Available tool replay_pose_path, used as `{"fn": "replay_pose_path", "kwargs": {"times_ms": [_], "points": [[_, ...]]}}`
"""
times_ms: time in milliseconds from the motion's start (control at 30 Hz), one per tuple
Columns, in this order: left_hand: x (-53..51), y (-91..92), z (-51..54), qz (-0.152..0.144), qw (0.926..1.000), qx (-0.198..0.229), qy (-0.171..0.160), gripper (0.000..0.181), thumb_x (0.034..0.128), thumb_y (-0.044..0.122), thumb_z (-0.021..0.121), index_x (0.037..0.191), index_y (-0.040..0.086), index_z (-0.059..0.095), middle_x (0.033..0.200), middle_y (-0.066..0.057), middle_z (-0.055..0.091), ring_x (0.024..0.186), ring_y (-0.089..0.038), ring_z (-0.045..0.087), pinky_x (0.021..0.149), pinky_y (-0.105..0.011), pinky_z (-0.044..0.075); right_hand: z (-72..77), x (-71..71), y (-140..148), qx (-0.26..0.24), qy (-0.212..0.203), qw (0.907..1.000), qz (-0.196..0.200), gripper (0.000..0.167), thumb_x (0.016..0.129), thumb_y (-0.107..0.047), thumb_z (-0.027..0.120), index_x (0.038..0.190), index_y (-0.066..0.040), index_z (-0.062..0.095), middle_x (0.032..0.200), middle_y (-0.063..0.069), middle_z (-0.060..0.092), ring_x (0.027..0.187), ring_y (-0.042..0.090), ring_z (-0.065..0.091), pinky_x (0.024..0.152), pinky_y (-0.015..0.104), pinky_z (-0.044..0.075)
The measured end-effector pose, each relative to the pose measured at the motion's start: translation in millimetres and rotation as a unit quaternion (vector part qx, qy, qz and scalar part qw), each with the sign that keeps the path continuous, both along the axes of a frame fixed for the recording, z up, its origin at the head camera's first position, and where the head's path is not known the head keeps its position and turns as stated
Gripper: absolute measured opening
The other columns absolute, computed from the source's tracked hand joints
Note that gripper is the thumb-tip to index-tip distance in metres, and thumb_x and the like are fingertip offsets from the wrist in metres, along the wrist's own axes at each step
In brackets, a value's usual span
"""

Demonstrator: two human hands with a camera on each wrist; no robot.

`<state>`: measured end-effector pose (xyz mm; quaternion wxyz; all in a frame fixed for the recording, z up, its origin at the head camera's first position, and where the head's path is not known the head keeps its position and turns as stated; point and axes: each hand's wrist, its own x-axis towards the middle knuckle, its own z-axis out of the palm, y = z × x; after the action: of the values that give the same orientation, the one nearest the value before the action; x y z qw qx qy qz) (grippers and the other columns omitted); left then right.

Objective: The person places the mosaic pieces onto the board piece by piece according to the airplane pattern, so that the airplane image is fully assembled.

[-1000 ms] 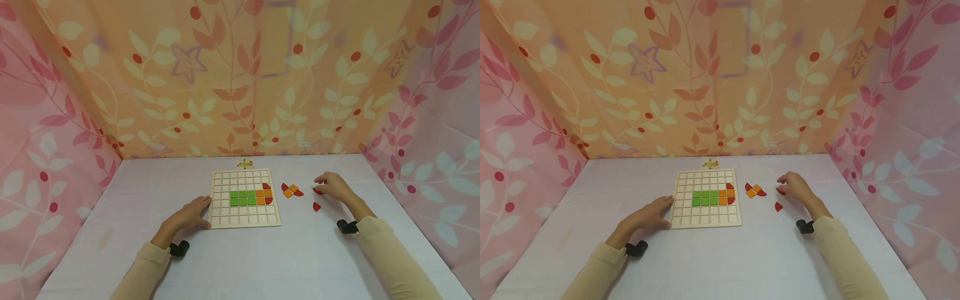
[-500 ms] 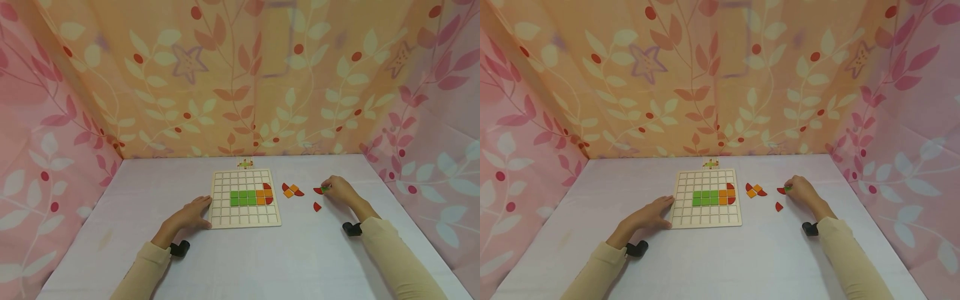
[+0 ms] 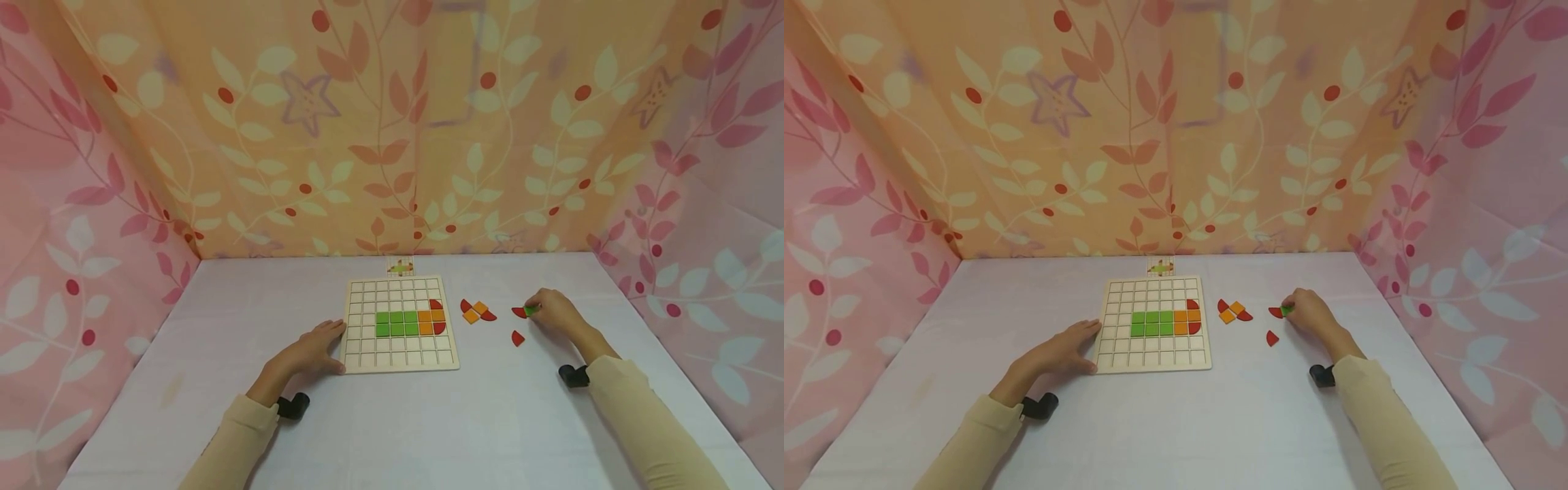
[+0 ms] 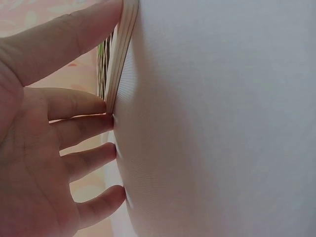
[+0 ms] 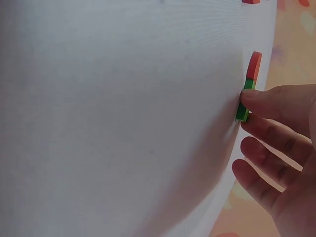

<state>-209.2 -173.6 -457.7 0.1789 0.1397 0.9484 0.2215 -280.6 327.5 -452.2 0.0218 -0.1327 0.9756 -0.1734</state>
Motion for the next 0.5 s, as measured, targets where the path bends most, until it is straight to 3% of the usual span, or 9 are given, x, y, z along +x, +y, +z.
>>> {"fn": "replay_pose_path", "kwargs": {"times_ms": [167, 500], "points": [[-0.3, -0.9, -0.6, -0.005, 1.0, -0.003, 0.004, 0.09, 0.0772, 0.024, 0.082, 0.15, 0.0, 0.034, 0.159, -0.016, 0.029, 0.149, -0.039, 0.02, 0.116, -0.064, 0.02, 1.5, 1.3, -0.9, 0.002, 0.001, 1.0, -0.005, 0.023, 0.076, 0.004, 0.063, 0.096, 0.009, 0.072, 0.093, 0.021, 0.066, 0.09, 0.039, 0.061, 0.089, 0.056, 0.049], [-0.4, 0.8, 0.5, -0.003, 1.0, -0.009, 0.001, 0.091, 0.0766, 0.024, 0.082, 0.15, 0.001, 0.033, 0.159, -0.016, 0.029, 0.149, -0.039, 0.019, 0.115, -0.065, 0.02, 0.7, -1.1, -1.9, 0.008, -0.035, 0.9991, -0.02, 0.023, 0.08, 0.003, 0.064, 0.101, 0.008, 0.072, 0.098, 0.023, 0.065, 0.094, 0.04, 0.06, 0.091, 0.057, 0.049]]}}
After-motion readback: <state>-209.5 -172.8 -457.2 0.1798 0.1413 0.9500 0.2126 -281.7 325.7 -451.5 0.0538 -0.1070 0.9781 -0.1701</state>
